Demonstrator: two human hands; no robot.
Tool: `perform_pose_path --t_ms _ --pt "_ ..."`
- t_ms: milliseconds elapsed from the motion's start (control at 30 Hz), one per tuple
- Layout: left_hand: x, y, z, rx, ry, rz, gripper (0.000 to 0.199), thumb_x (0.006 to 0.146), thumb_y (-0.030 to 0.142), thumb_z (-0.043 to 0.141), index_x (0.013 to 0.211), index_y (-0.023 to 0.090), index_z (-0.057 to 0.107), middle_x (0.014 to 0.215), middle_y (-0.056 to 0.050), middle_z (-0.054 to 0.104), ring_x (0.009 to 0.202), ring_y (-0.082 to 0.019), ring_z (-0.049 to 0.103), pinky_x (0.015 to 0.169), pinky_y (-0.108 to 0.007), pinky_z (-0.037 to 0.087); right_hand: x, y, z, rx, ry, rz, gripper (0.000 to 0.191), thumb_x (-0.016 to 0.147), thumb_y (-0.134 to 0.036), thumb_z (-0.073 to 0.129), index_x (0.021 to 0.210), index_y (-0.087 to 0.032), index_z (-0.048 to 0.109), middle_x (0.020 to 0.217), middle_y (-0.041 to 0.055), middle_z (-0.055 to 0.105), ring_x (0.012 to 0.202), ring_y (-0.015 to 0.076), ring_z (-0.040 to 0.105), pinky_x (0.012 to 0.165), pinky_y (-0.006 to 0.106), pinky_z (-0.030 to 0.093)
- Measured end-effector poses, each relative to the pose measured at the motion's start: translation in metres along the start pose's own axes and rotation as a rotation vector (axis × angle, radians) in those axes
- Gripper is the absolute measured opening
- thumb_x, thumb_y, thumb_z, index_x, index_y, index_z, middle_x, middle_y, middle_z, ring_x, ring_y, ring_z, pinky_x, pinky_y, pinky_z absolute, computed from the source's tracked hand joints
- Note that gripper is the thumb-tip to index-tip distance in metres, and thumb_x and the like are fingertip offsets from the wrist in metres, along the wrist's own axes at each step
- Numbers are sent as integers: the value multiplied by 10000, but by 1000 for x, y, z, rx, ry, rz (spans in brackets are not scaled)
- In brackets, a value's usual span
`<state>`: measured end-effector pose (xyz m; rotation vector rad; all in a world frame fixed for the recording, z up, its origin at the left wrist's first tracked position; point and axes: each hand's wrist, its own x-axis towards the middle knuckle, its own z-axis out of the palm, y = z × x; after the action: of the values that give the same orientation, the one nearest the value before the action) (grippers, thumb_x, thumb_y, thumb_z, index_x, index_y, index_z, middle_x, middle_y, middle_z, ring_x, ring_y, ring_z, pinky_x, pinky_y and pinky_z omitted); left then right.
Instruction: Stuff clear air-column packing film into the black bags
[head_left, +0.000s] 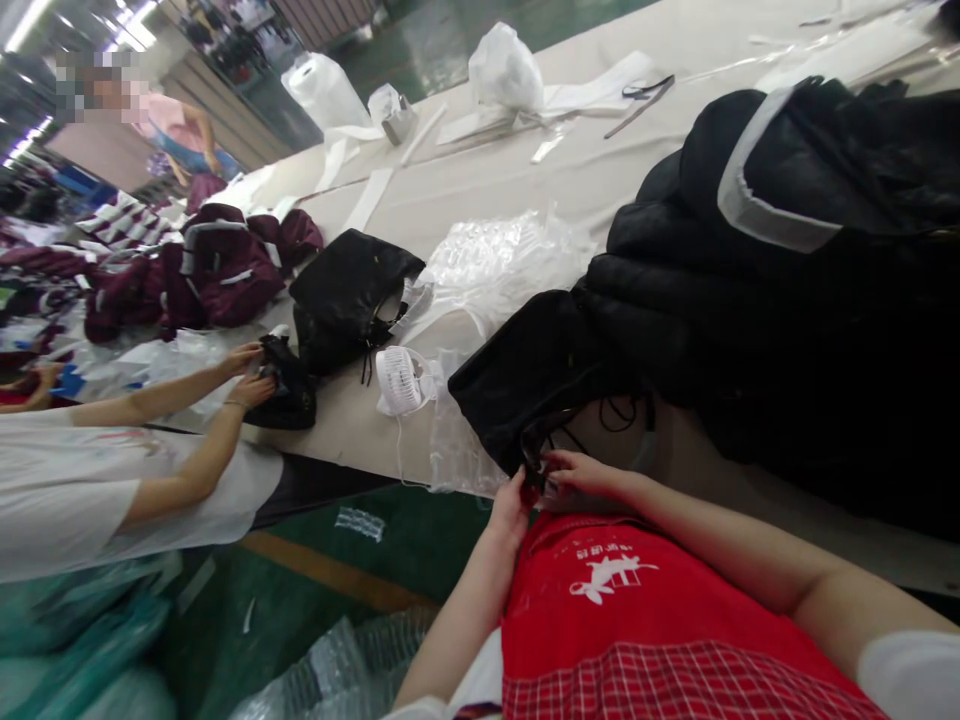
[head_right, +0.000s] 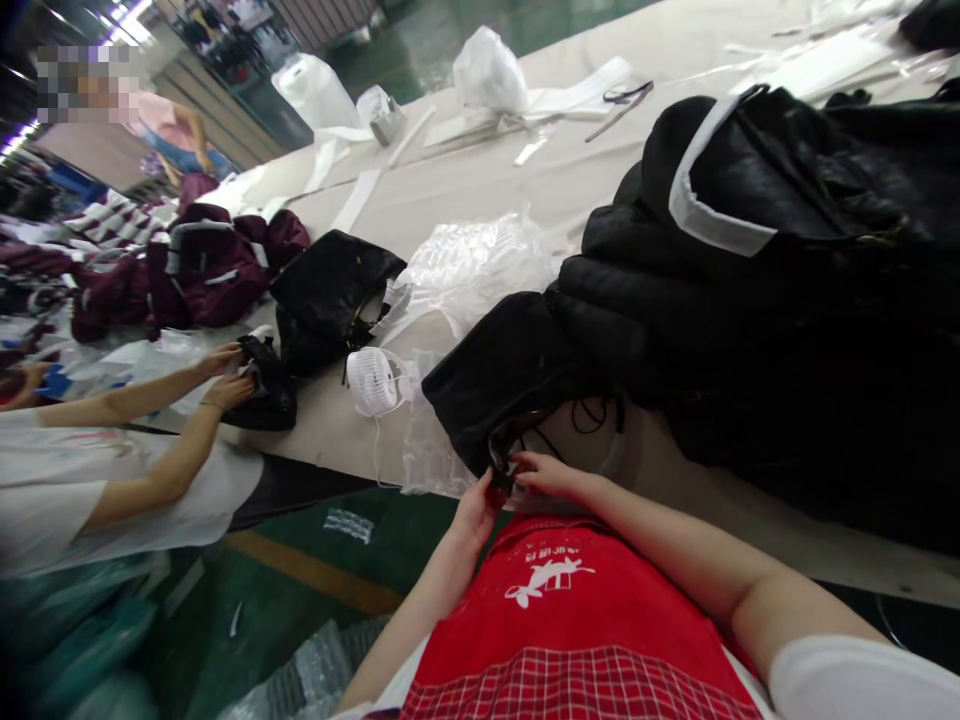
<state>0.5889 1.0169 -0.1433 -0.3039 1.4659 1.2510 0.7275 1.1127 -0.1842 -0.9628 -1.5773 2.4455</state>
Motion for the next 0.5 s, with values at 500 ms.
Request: perform_pose_path --t_ms 500 --pt "-5 31 1 107 -168 -11 406 801 528 618 844 124 639 597 -49 648 540 -155 601 486 -234 437 -43 -28 -86 -583 952 13 272 831 -265 536 1056 -122 588 1072 156 645 1016 261 596 934 382 438"
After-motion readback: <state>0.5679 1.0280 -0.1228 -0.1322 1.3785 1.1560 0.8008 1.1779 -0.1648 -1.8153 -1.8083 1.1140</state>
